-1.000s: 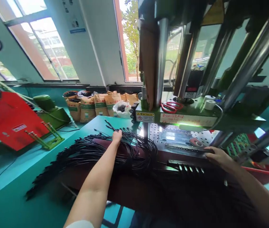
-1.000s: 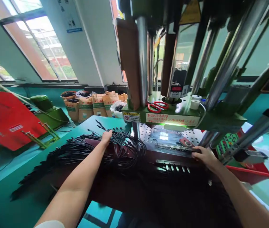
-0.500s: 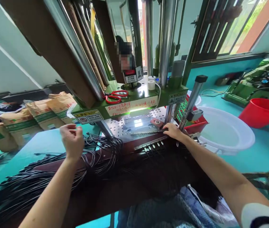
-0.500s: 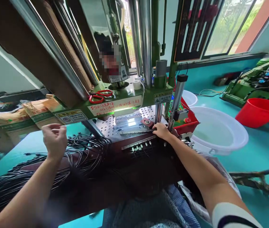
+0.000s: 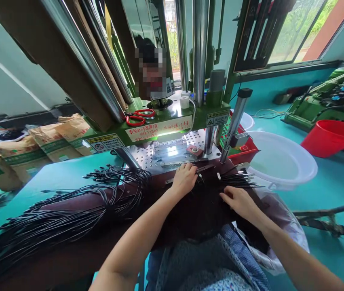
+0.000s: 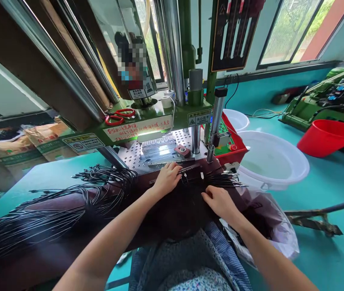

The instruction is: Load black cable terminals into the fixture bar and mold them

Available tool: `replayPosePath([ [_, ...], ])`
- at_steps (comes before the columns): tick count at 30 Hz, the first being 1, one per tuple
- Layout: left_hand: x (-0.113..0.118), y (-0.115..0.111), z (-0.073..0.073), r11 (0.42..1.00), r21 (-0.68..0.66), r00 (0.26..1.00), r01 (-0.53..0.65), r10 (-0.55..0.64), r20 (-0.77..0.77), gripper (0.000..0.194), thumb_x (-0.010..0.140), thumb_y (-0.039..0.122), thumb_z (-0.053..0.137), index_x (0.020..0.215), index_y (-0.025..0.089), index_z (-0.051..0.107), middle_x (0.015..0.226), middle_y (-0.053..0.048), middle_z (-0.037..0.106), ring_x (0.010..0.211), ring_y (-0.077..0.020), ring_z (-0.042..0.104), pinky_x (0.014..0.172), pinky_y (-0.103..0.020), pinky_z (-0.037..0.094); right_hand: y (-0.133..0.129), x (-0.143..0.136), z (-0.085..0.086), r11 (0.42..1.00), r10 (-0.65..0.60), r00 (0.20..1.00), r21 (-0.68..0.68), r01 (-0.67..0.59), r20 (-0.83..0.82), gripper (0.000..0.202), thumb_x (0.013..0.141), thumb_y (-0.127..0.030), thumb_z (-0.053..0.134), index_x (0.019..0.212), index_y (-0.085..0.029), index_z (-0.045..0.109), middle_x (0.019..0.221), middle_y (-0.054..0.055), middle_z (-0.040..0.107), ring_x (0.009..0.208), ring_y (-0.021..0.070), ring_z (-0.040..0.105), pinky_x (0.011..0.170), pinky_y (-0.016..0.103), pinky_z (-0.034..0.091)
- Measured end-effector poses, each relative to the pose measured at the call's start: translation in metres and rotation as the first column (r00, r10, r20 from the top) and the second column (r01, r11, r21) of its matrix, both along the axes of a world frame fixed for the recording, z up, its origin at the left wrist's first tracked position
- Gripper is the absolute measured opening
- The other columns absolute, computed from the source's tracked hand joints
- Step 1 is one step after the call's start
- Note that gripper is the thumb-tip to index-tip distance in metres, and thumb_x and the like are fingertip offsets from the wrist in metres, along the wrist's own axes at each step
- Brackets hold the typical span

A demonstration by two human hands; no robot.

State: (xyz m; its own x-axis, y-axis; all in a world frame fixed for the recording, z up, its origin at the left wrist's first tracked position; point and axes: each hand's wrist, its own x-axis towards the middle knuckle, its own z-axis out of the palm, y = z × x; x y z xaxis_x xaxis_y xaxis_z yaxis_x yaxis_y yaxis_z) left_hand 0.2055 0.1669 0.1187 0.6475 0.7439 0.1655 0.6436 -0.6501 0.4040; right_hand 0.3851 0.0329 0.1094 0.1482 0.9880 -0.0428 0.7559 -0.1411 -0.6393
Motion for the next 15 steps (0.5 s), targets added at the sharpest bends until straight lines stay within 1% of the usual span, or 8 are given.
replayPosePath([
  [1, 0.007, 0.004, -0.006, 0.999, -0.03, 0.999, -0.04, 0.041, 0.025, 0.024, 0.084, 0.027, 0.047, 0.105, 0.022, 0.056, 0.112, -0.011, 0.052, 0.108, -0.0292, 0.042, 0.09, -0.042, 0.033, -0.009, -0.003, -0.002, 0.999, -0.02, 0.972, 0.021, 0.026, -0.235, 0.023, 0.083, -0.035, 0.046, 0.065, -0.021, 0.048, 0.064, 0.002, 0.062, 0.059, 0.0168, 0.058, 0.055, 0.027, 0.04],
  [2, 0.012, 0.009, -0.01, 0.996, -0.057, 0.997, -0.063, 0.065, 0.042, 0.024, 0.084, 0.028, 0.046, 0.104, 0.021, 0.057, 0.109, -0.012, 0.053, 0.106, -0.0295, 0.043, 0.09, -0.043, 0.033, -0.017, -0.004, -0.004, 0.997, -0.041, 0.867, 0.031, 0.065, -0.497, 0.022, 0.084, -0.038, 0.045, 0.07, -0.022, 0.047, 0.065, 0.002, 0.063, 0.06, 0.0167, 0.059, 0.056, 0.027, 0.043],
  [3, 0.016, 0.012, -0.014, 0.994, -0.076, 0.996, -0.072, 0.076, 0.052, 0.023, 0.085, 0.028, 0.045, 0.102, 0.021, 0.059, 0.105, -0.012, 0.053, 0.104, -0.0296, 0.044, 0.089, -0.043, 0.034, -0.027, -0.006, -0.006, 0.994, -0.062, 0.693, 0.022, 0.112, -0.718, 0.021, 0.084, -0.04, 0.047, 0.074, -0.022, 0.047, 0.065, 0.001, 0.063, 0.059, 0.0168, 0.06, 0.057, 0.028, 0.045],
  [4, 0.019, 0.015, -0.017, 0.994, -0.087, 0.996, -0.07, 0.075, 0.056, 0.022, 0.086, 0.029, 0.044, 0.098, 0.02, 0.06, 0.102, -0.012, 0.054, 0.102, -0.0293, 0.046, 0.088, -0.043, 0.035, -0.036, -0.006, -0.009, 0.988, -0.082, 0.507, -0.003, 0.155, -0.858, 0.021, 0.083, -0.042, 0.051, 0.077, -0.022, 0.047, 0.063, -0.001, 0.062, 0.058, 0.0167, 0.06, 0.057, 0.029, 0.046],
  [5, 0.02, 0.018, -0.02, 0.994, -0.092, 0.996, -0.062, 0.067, 0.054, 0.022, 0.086, 0.029, 0.043, 0.095, 0.02, 0.062, 0.098, -0.011, 0.054, 0.099, -0.0286, 0.047, 0.087, -0.042, 0.035, -0.046, -0.006, -0.013, 0.981, -0.105, 0.374, -0.035, 0.19, -0.922, 0.022, 0.081, -0.043, 0.055, 0.079, -0.023, 0.047, 0.058, -0.002, 0.06, 0.054, 0.0159, 0.059, 0.054, 0.029, 0.047],
  [6, 0.02, 0.02, -0.021, 0.994, -0.096, 0.997, -0.056, 0.061, 0.052, 0.023, 0.086, 0.03, 0.043, 0.092, 0.02, 0.063, 0.096, -0.011, 0.054, 0.097, -0.0275, 0.048, 0.086, -0.04, 0.036, -0.055, -0.005, -0.017, 0.974, -0.13, 0.291, -0.066, 0.218, -0.948, 0.022, 0.079, -0.043, 0.058, 0.078, -0.022, 0.048, 0.053, -0.004, 0.056, 0.048, 0.0145, 0.056, 0.051, 0.027, 0.046],
  [9, 0.017, 0.023, -0.022, 0.996, -0.078, 0.999, -0.035, 0.036, 0.01, 0.024, 0.087, 0.032, 0.044, 0.094, 0.021, 0.063, 0.095, -0.008, 0.054, 0.095, -0.0246, 0.049, 0.085, -0.037, 0.038, -0.079, -0.003, -0.03, 0.954, -0.208, 0.242, -0.142, 0.264, -0.948, 0.025, 0.077, -0.042, 0.063, 0.073, -0.02, 0.051, 0.043, -0.006, 0.047, 0.038, 0.0115, 0.049, 0.042, 0.023, 0.04],
  [15, 0.012, 0.025, -0.02, 0.999, 0.034, 0.984, 0.012, -0.006, -0.177, 0.029, 0.087, 0.036, 0.044, 0.106, 0.022, 0.062, 0.099, -0.005, 0.056, 0.095, -0.0208, 0.048, 0.082, -0.033, 0.042, -0.106, -0.002, -0.037, 0.957, -0.236, 0.329, -0.16, 0.244, -0.914, 0.031, 0.08, -0.045, 0.058, 0.067, -0.018, 0.049, 0.039, -0.007, 0.043, 0.035, 0.0118, 0.05, 0.042, 0.023, 0.036],
])
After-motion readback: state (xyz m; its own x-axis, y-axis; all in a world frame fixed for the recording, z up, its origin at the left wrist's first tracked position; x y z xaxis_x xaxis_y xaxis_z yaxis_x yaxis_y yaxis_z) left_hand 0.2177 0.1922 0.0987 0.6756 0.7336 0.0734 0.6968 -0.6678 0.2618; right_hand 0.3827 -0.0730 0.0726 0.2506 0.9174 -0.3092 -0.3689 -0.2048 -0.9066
